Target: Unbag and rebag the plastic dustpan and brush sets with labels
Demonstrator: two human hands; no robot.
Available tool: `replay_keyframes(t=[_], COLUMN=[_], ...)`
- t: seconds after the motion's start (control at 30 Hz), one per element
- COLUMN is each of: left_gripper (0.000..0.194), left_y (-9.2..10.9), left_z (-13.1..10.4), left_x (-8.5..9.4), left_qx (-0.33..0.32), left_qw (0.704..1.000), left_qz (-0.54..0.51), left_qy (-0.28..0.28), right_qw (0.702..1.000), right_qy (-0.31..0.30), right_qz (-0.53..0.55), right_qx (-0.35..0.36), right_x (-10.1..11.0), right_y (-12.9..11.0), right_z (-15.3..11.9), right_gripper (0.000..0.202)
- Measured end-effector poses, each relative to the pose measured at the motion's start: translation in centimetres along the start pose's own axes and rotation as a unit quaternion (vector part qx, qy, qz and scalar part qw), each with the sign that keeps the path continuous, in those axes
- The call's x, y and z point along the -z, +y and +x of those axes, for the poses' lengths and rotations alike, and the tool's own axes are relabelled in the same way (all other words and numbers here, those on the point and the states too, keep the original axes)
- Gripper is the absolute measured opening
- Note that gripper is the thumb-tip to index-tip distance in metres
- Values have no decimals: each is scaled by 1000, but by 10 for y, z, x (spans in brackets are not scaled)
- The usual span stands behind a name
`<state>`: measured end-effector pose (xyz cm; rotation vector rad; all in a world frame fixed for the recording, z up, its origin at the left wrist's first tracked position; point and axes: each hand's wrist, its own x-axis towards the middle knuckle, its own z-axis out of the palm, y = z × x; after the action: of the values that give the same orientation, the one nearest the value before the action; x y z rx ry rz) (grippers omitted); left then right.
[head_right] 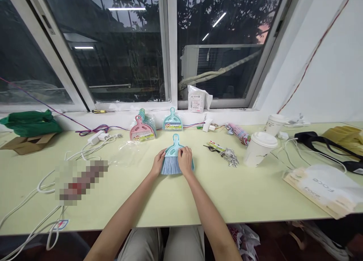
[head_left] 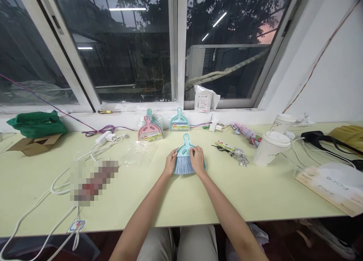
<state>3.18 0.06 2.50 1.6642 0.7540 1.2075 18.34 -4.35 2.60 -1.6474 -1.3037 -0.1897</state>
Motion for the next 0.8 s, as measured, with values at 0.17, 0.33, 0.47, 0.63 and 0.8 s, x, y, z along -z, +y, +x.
replay_keyframes(t=[0.17, 0.33, 0.47, 0.63, 0.8], left_gripper=[50, 49, 49, 50, 33], left_y=[19, 38, 36, 11, -11], left_z=[-10, -19, -9, 9, 9], left_x=[-2, 0, 22, 62, 66], left_qx=[-36, -47, -30, 92, 126], left_qw=[998, 985, 953, 923, 909], left_qz=[46, 167, 275, 317, 377], left_qy=[-9, 24, 124, 200, 123], right_qw=[1000, 998, 998, 983, 971], right_qy=[-8, -34, 7, -6, -27], right_qz=[11, -29, -57, -180, -226], right_qx=[20, 48, 29, -34, -75], right_x=[9, 15, 31, 46, 39], right_y=[-13, -30, -32, 0, 42], right_z=[-1, -2, 5, 14, 10], right_gripper=[21, 9, 10, 16, 6])
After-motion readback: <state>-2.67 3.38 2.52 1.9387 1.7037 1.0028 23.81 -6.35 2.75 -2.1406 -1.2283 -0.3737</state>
